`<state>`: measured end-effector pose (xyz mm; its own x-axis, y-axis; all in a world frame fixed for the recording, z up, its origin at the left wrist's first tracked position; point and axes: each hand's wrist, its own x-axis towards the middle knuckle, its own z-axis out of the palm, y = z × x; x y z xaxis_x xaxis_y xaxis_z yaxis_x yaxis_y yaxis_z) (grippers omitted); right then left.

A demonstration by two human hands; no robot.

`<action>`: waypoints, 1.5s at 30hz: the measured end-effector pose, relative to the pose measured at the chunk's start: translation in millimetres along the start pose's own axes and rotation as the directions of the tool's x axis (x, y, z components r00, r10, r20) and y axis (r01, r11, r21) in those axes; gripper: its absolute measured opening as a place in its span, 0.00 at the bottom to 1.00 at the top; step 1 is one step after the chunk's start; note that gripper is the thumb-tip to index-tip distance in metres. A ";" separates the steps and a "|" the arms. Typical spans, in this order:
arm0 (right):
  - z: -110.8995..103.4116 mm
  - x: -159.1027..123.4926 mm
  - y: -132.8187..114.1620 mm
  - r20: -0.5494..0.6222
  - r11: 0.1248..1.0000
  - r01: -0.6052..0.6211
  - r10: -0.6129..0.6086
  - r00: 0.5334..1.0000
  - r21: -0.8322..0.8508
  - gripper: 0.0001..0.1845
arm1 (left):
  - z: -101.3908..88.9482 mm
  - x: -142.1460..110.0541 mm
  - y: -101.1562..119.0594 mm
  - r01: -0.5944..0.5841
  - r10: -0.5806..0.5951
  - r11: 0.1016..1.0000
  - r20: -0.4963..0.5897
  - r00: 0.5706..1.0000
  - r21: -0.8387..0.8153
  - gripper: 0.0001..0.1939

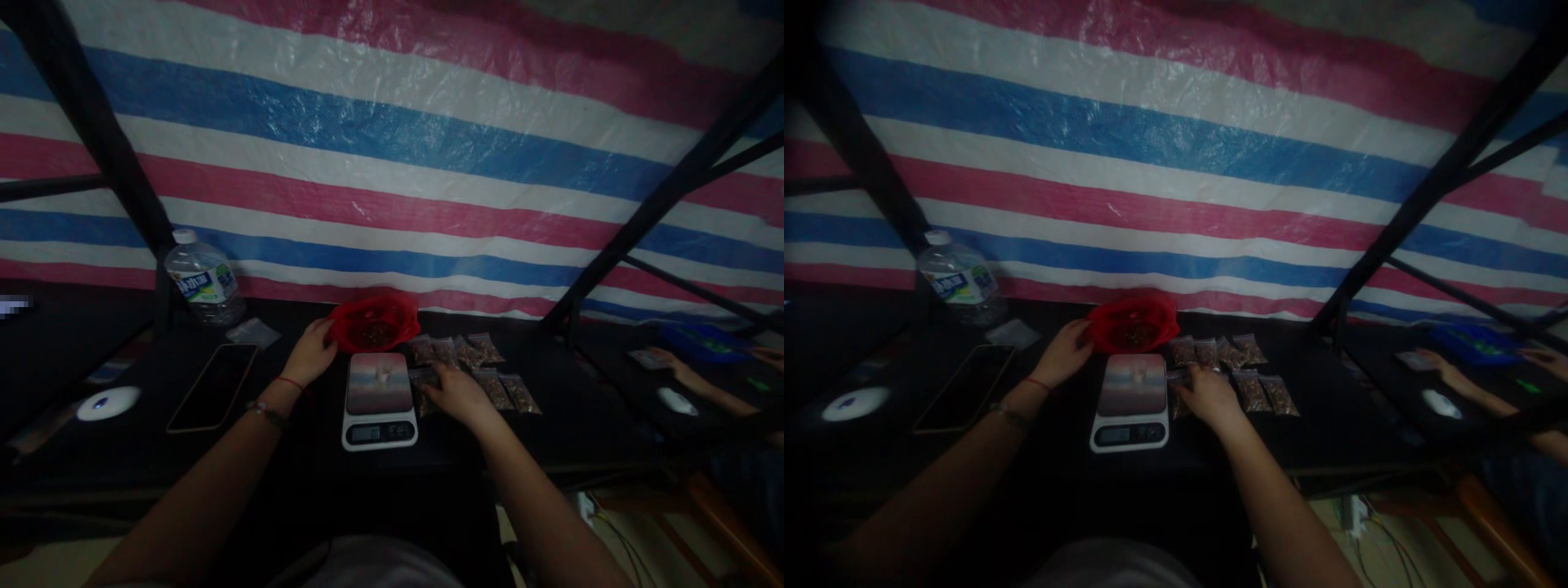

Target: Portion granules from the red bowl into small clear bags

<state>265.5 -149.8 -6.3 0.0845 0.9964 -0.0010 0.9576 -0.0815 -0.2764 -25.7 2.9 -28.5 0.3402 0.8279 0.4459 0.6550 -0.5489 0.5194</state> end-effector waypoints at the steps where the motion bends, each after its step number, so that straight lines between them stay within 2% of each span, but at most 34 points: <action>1: 6.1 -6.7 -1.4 0.037 0.999 -0.021 0.022 0.999 -0.036 0.26 | 1.8 -1.2 -1.5 0.023 -0.023 1.000 -0.022 0.999 0.004 0.24; 5: 21.7 -14.1 -5.7 0.035 0.994 -0.070 0.073 0.997 -0.080 0.24 | 11.3 -8.1 -3.1 0.064 -0.059 0.997 -0.105 0.993 0.044 0.27; 9: 21.6 -11.9 0.0 -0.036 0.998 -0.055 0.055 0.998 -0.008 0.25 | 9.4 -16.0 1.9 0.029 -0.022 0.998 -0.153 0.988 0.049 0.26; 12: 15.5 -9.0 11.4 -0.157 0.990 -0.059 0.078 0.984 0.126 0.26 | -1.3 -18.7 7.3 -0.054 0.050 0.998 -0.173 0.984 -0.017 0.24; 14: 9.9 -2.0 16.8 -0.284 0.965 -0.010 0.087 0.955 0.262 0.26 | -8.0 -17.8 12.0 -0.092 0.067 0.986 -0.171 0.983 -0.138 0.20; 16: 4.3 11.9 15.6 -0.385 0.896 0.111 0.071 0.920 0.430 0.27 | -10.8 -13.6 18.5 -0.070 0.032 0.936 -0.113 0.993 -0.346 0.17; 19: -1.2 44.8 -0.8 -0.455 0.679 0.327 0.010 0.891 0.657 0.26 | -5.3 -0.5 30.1 0.057 0.006 0.758 0.094 0.996 -0.650 0.19; 21: -1.7 70.2 -17.3 -0.471 0.565 0.414 -0.051 0.881 0.713 0.25 | 3.0 11.5 36.8 0.136 0.020 0.640 0.194 0.981 -0.756 0.23; 23: 0.5 92.8 -33.4 -0.476 0.468 0.466 -0.104 0.873 0.751 0.24 | 12.5 23.1 40.3 0.184 -0.001 0.567 0.223 0.975 -0.803 0.25; 24: 2.3 101.7 -40.3 -0.468 0.456 0.480 -0.148 0.871 0.749 0.24 | 17.1 27.9 40.6 0.198 -0.021 0.549 0.223 0.975 -0.812 0.24; 26: 6.8 113.2 -51.2 -0.461 0.492 0.507 -0.223 0.859 0.708 0.24 | 25.0 34.0 38.1 0.200 -0.047 0.543 0.208 0.977 -0.816 0.23; 28: 11.7 116.1 -57.7 -0.493 0.563 0.539 -0.249 0.834 0.627 0.24 | 31.0 34.9 32.6 0.173 -0.058 0.557 0.170 0.984 -0.813 0.20; 32: 20.6 105.2 -59.3 -0.615 0.655 0.547 -0.156 0.773 0.521 0.22 | 39.0 25.8 17.7 0.151 -0.121 0.531 0.101 0.987 -0.834 0.18; 36: 22.8 91.9 -54.6 -0.680 0.753 0.505 -0.107 0.725 0.421 0.11 | 44.9 17.5 11.1 0.228 -0.202 0.419 0.154 0.967 -0.879 0.20; 40: 19.9 85.0 -58.3 -0.643 0.724 0.573 -0.234 0.729 0.385 0.10 | 45.4 13.4 21.7 0.179 -0.176 0.440 0.110 0.978 -0.880 0.19; 43: 19.3 81.3 -65.7 -0.610 0.691 0.633 -0.344 0.713 0.350 0.11 | 43.5 8.7 32.2 0.175 -0.101 0.477 0.144 0.984 -0.861 0.17; 45: 20.2 79.6 -69.8 -0.592 0.687 0.643 -0.375 0.713 0.339 0.13 | 43.5 5.5 35.8 0.167 -0.087 0.508 0.143 0.986 -0.845 0.17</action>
<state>199.9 -64.4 -6.6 -0.1359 0.7279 0.6721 0.6191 0.5920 -0.5160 29.0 -7.2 -39.2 0.3748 0.8804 0.2906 -0.1811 -0.2379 0.9543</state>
